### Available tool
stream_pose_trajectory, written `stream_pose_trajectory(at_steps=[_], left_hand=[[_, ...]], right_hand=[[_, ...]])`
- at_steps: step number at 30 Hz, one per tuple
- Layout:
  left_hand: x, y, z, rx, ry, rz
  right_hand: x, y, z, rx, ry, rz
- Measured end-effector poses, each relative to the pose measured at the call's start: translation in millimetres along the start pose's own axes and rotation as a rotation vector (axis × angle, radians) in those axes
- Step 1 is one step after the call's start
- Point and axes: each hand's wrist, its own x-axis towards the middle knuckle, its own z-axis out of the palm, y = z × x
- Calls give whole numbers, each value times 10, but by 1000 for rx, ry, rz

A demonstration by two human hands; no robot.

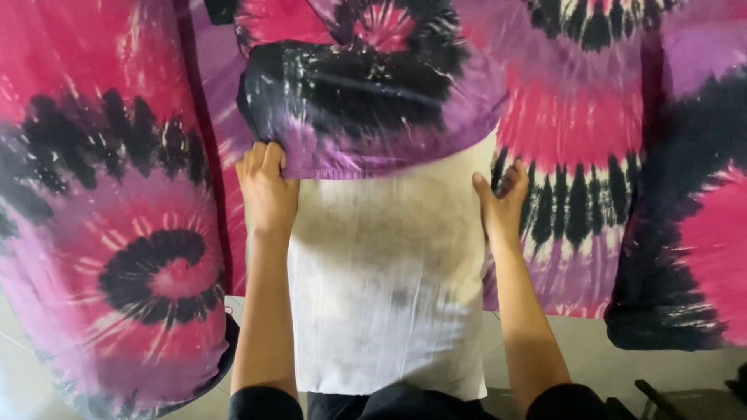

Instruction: The person inserts a white pillow into a pink, purple, and black tie-dye pillowcase. They align the corners, push the pillow inside, and smooth the fabric to fit the case properly.

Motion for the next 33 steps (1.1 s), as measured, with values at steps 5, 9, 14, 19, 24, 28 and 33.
stream_pose_trajectory(at_steps=[5, 9, 14, 19, 24, 28, 33], left_hand=[[253, 455, -12, 16, 32, 259], [561, 1075, 295, 6, -13, 425], [840, 1825, 457, -44, -125, 494], [1011, 2203, 520, 99, 18, 468], [1120, 2535, 593, 30, 97, 467], [495, 2566, 856, 217, -17, 653], [37, 2254, 521, 103, 67, 749]], right_hand=[[336, 194, 243, 532, -244, 464], [206, 36, 73, 670, -345, 354], [63, -463, -51, 780, -409, 306], [-82, -1019, -242, 753, -510, 183], [-193, -1176, -284, 389, -518, -136], [-245, -372, 288, 136, -358, -289], [-411, 536, 711, -685, 182, -506]])
